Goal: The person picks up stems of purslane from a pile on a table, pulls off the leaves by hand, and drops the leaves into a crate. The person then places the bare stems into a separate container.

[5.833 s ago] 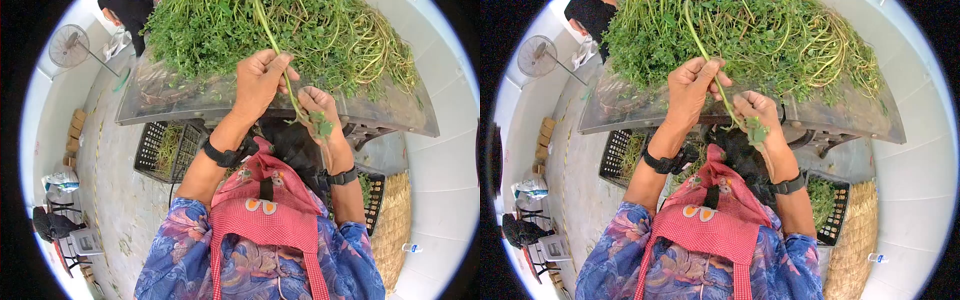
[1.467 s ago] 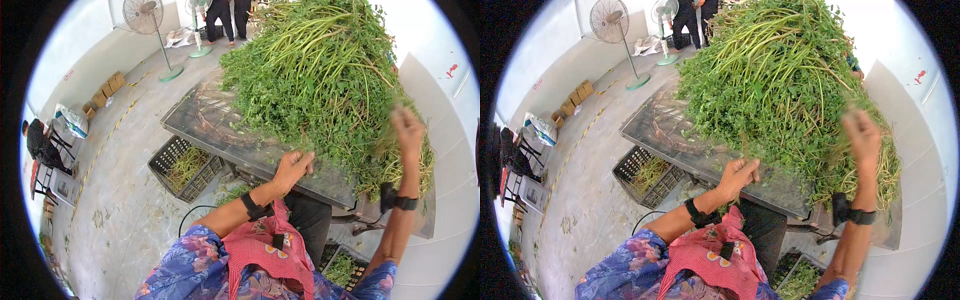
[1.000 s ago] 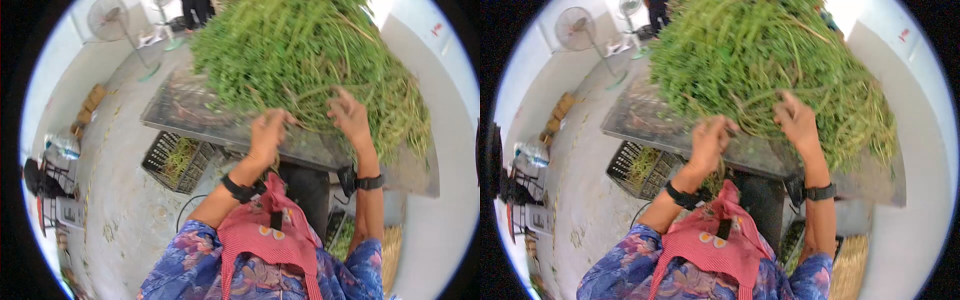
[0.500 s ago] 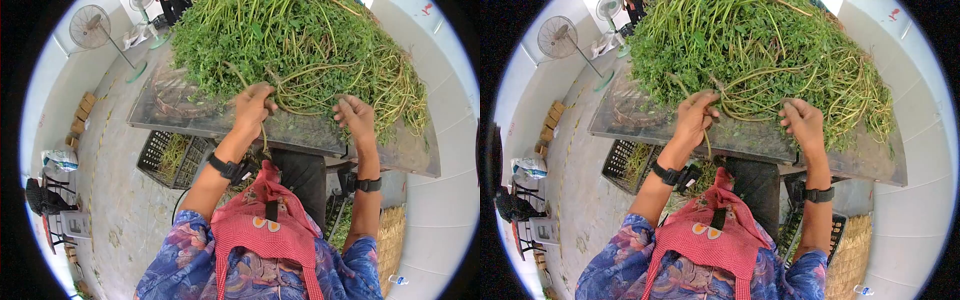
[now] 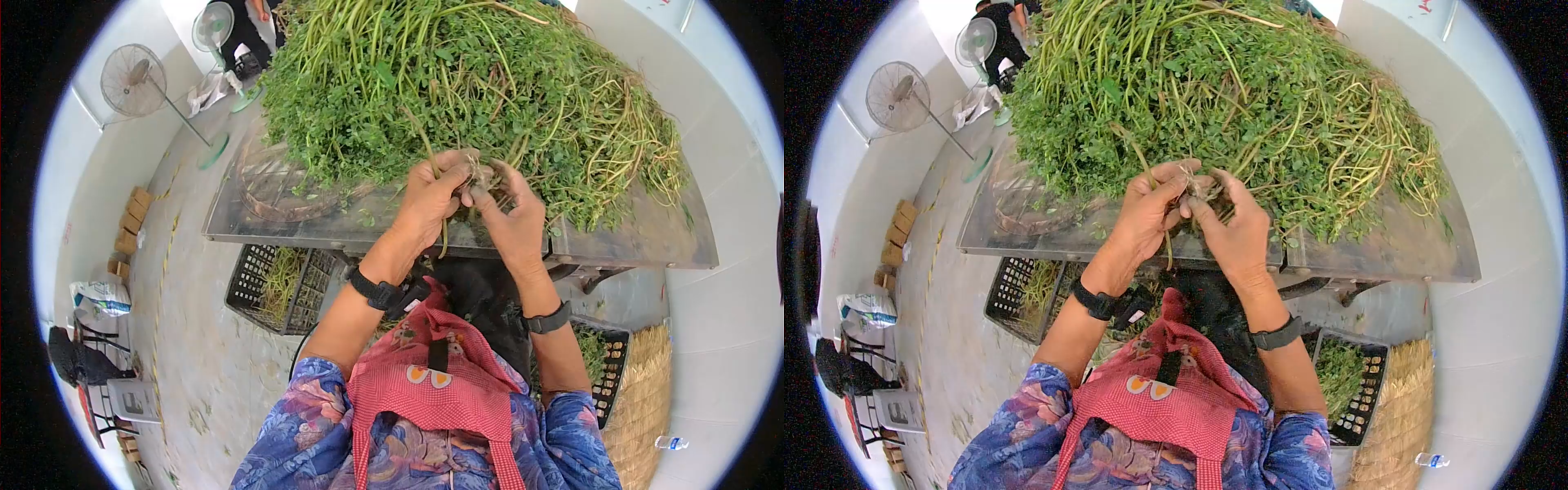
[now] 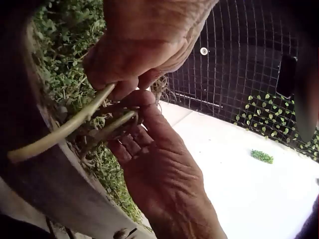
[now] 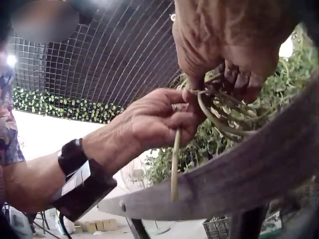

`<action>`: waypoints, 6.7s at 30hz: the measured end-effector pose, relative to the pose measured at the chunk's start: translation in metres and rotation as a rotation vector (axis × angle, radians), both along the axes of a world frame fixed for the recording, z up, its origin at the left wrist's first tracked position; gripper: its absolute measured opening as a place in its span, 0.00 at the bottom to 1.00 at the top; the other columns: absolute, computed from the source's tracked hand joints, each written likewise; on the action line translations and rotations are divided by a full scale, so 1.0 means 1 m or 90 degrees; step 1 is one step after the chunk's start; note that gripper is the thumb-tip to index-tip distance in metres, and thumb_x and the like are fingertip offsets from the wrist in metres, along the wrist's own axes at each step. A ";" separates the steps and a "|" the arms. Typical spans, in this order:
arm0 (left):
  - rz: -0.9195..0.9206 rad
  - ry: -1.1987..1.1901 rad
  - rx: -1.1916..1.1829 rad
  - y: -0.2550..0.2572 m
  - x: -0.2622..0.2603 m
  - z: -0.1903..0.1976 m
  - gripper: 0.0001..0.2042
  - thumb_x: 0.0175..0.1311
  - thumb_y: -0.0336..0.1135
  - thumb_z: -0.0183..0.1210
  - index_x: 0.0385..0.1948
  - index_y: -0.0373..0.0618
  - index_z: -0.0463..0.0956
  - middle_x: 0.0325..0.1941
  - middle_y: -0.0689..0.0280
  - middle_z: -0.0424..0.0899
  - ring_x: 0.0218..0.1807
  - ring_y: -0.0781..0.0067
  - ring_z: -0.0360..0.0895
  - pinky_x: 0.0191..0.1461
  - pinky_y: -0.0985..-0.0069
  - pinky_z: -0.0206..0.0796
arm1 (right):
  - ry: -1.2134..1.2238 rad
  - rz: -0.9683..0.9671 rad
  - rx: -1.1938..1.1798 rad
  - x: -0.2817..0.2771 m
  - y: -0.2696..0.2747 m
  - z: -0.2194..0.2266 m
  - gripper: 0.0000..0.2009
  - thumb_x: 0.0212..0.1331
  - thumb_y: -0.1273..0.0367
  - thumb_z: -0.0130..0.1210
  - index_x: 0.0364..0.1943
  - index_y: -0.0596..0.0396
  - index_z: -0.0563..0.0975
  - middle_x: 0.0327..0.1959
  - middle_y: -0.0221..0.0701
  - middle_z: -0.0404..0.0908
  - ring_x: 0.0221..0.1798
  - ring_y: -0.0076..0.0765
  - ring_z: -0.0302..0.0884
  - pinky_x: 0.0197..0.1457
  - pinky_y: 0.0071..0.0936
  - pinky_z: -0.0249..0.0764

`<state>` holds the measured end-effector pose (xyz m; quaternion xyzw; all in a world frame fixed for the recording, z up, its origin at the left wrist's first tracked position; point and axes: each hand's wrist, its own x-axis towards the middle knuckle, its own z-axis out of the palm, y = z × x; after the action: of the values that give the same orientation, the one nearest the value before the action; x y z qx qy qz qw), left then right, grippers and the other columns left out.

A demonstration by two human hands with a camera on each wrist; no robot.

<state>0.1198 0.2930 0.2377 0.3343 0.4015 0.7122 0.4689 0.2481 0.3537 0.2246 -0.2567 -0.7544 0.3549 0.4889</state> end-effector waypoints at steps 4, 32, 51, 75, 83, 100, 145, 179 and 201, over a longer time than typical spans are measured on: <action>0.003 0.069 0.001 0.001 0.001 0.001 0.12 0.63 0.32 0.53 0.43 0.36 0.75 0.38 0.63 0.82 0.21 0.87 0.69 0.18 0.91 0.55 | 0.049 0.033 -0.056 0.008 0.003 -0.001 0.22 0.51 0.73 0.55 0.52 0.60 0.69 0.39 0.37 0.77 0.35 0.28 0.74 0.45 0.24 0.70; -0.064 0.661 0.120 0.043 -0.001 0.049 0.09 0.59 0.32 0.57 0.38 0.39 0.76 0.26 0.73 0.72 0.30 0.83 0.66 0.36 0.80 0.61 | 0.002 0.279 -0.199 0.047 0.055 0.089 0.20 0.58 0.65 0.45 0.55 0.55 0.67 0.18 0.21 0.66 0.17 0.14 0.57 0.19 0.14 0.52; 0.367 0.288 0.208 0.072 0.002 0.032 0.07 0.57 0.33 0.54 0.28 0.38 0.75 0.21 0.65 0.78 0.19 0.71 0.70 0.25 0.72 0.62 | -0.087 -0.019 0.419 0.020 -0.003 0.087 0.23 0.54 0.76 0.50 0.57 0.57 0.65 0.43 0.34 0.75 0.31 0.22 0.70 0.37 0.21 0.69; 0.270 -0.020 0.064 -0.043 -0.022 0.007 0.12 0.58 0.37 0.60 0.36 0.37 0.79 0.19 0.74 0.73 0.19 0.87 0.63 0.21 0.86 0.52 | -0.225 0.183 0.125 -0.003 0.032 0.081 0.18 0.49 0.67 0.59 0.46 0.57 0.75 0.43 0.35 0.78 0.44 0.32 0.74 0.47 0.26 0.69; 0.189 -0.055 0.100 -0.037 0.000 0.021 0.12 0.59 0.37 0.59 0.38 0.38 0.78 0.19 0.74 0.73 0.18 0.88 0.60 0.20 0.87 0.48 | -0.352 0.241 0.044 -0.003 0.013 0.064 0.11 0.50 0.68 0.60 0.37 0.57 0.78 0.28 0.30 0.78 0.30 0.22 0.74 0.30 0.24 0.67; 0.322 -0.067 -0.055 -0.022 -0.048 -0.028 0.07 0.58 0.32 0.60 0.33 0.38 0.78 0.26 0.63 0.82 0.14 0.86 0.61 0.15 0.88 0.48 | -0.305 0.147 0.143 -0.013 0.049 0.007 0.12 0.49 0.65 0.59 0.39 0.52 0.79 0.37 0.39 0.80 0.37 0.44 0.76 0.41 0.32 0.70; 0.173 -0.085 0.002 -0.067 0.011 0.003 0.11 0.62 0.38 0.56 0.34 0.38 0.77 0.22 0.68 0.77 0.17 0.88 0.65 0.16 0.90 0.50 | -0.019 0.335 -0.312 -0.012 -0.037 0.033 0.09 0.56 0.69 0.55 0.32 0.63 0.80 0.22 0.29 0.78 0.22 0.17 0.73 0.22 0.14 0.69; -0.027 0.198 -0.163 -0.069 0.036 -0.018 0.13 0.65 0.38 0.51 0.33 0.35 0.78 0.16 0.70 0.74 0.13 0.89 0.57 0.16 0.87 0.46 | -0.177 -0.043 0.449 0.010 -0.013 0.043 0.08 0.54 0.65 0.54 0.27 0.54 0.73 0.21 0.38 0.73 0.25 0.44 0.74 0.26 0.36 0.69; -0.012 0.029 -0.129 -0.070 0.030 -0.012 0.13 0.61 0.37 0.57 0.37 0.35 0.78 0.18 0.75 0.70 0.19 0.89 0.64 0.19 0.91 0.51 | -0.013 0.300 -0.400 0.044 -0.057 -0.032 0.10 0.56 0.66 0.56 0.35 0.60 0.79 0.21 0.21 0.73 0.21 0.12 0.64 0.22 0.12 0.60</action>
<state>0.1501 0.2230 0.2254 0.3052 0.4789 0.6558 0.4974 0.2925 0.2969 0.1931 -0.2174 -0.6524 0.6682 0.2841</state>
